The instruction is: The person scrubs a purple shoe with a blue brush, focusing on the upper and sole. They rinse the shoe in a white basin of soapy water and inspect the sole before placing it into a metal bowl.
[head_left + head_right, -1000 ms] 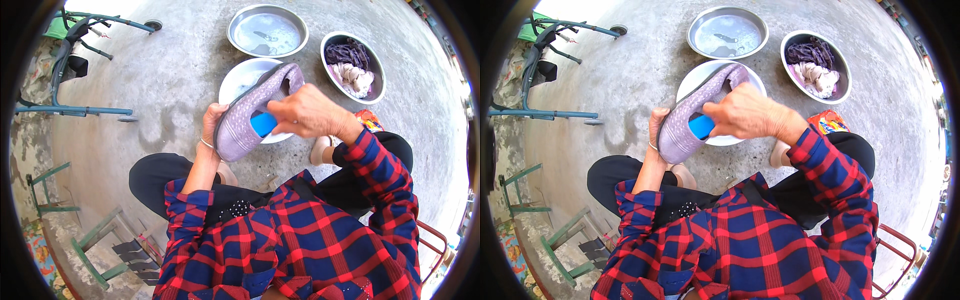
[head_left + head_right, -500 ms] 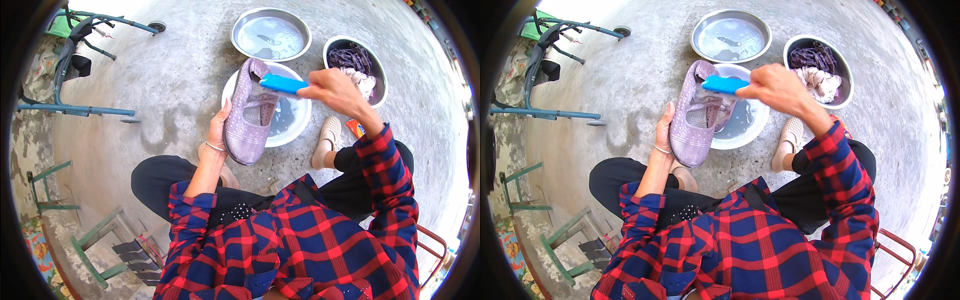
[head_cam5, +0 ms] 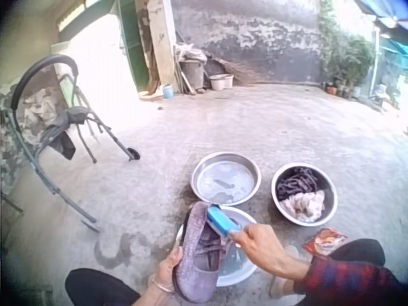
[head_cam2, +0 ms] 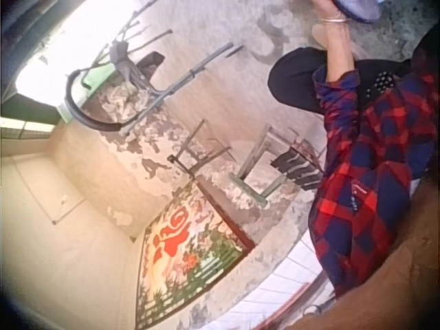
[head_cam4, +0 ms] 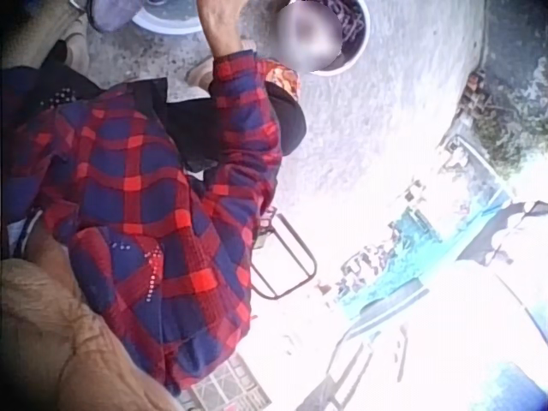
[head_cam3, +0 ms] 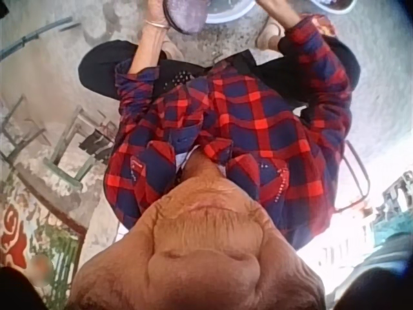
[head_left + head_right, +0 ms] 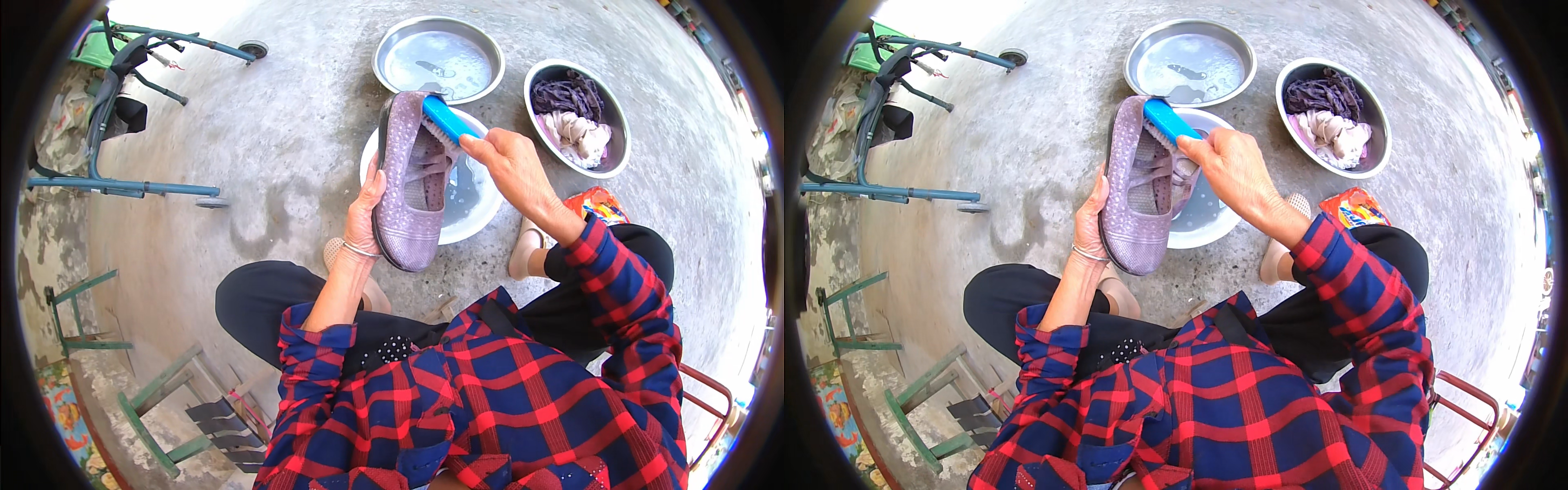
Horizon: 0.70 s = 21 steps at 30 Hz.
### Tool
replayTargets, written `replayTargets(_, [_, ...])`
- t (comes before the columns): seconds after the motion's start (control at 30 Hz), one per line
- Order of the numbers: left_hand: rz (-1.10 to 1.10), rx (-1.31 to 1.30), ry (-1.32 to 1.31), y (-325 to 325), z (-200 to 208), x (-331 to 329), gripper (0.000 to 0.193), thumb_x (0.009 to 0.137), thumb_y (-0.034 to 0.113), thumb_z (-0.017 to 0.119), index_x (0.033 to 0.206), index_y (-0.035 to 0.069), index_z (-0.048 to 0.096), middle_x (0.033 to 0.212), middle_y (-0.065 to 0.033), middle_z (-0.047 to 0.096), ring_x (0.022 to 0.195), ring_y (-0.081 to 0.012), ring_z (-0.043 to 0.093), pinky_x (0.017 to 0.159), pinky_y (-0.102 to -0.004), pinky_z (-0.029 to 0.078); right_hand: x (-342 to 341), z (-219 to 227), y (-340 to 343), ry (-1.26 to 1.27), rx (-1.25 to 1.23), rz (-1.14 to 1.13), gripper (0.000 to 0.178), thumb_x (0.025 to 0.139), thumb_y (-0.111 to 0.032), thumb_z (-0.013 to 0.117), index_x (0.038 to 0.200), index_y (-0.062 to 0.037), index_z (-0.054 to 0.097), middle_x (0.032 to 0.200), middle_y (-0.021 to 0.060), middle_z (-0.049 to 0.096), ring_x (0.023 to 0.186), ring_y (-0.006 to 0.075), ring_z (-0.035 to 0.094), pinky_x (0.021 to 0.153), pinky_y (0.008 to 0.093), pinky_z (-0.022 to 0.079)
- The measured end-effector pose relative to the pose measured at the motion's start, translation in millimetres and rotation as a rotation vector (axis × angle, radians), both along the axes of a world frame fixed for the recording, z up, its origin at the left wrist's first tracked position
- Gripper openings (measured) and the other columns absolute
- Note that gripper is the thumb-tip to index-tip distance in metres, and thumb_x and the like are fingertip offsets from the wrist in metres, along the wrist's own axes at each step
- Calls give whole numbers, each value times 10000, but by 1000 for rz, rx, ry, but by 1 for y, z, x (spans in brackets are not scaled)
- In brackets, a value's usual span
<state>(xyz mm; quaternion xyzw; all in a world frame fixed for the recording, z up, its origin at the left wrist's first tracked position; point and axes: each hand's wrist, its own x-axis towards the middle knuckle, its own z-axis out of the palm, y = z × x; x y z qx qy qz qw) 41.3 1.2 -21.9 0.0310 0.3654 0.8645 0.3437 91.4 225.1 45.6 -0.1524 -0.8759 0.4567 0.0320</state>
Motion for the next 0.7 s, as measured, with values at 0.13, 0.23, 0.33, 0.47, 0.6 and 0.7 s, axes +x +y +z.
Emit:
replayTargets(0.13, [-30,-12,-71,2,1,0,615,991,398,519,1488,102,314,1402,-123,484,1260,-257,505,1052,-417,440,1,-12,-7,-46,-153,49,543,913,-427,577,739,84,639,614,201,595,567,294,603,569,431,459])
replayTargets(0.23, [-11,-22,-124,2,-5,0,576,1009,461,442,1410,48,411,1335,-141,548,1188,-264,568,1015,-420,473,7,-9,-10,-25,-96,220,551,927,-439,555,749,75,643,629,202,590,585,289,599,580,432,457])
replayTargets(0.33, [5,-9,-98,4,-4,-1,580,1014,492,402,1359,32,474,1293,-153,583,1146,-273,602,992,-428,492,3,-14,-5,-254,90,295,557,936,-456,542,743,57,643,670,229,599,624,319,615,614,438,470])
replayTargets(0.47, [-45,-44,-165,4,-5,3,576,1027,469,376,1386,24,446,1309,-171,572,1165,-285,592,1000,-429,491,9,-12,-23,-79,261,304,517,935,-425,552,755,58,595,728,281,621,728,461,617,644,527,465])
replayTargets(0.6, [-103,76,-303,7,-9,7,543,1035,423,370,1373,8,464,1298,-176,584,1145,-287,605,998,-430,492,-3,-20,-22,93,423,204,462,949,-400,549,820,44,555,691,258,624,667,453,622,581,522,480])
replayTargets(0.7, [-75,29,-212,9,-6,8,519,1034,378,383,1411,21,411,1320,-171,560,1167,-278,587,1002,-422,487,-10,-25,-20,16,507,170,466,957,-394,537,803,45,562,698,255,632,670,450,628,588,521,491])
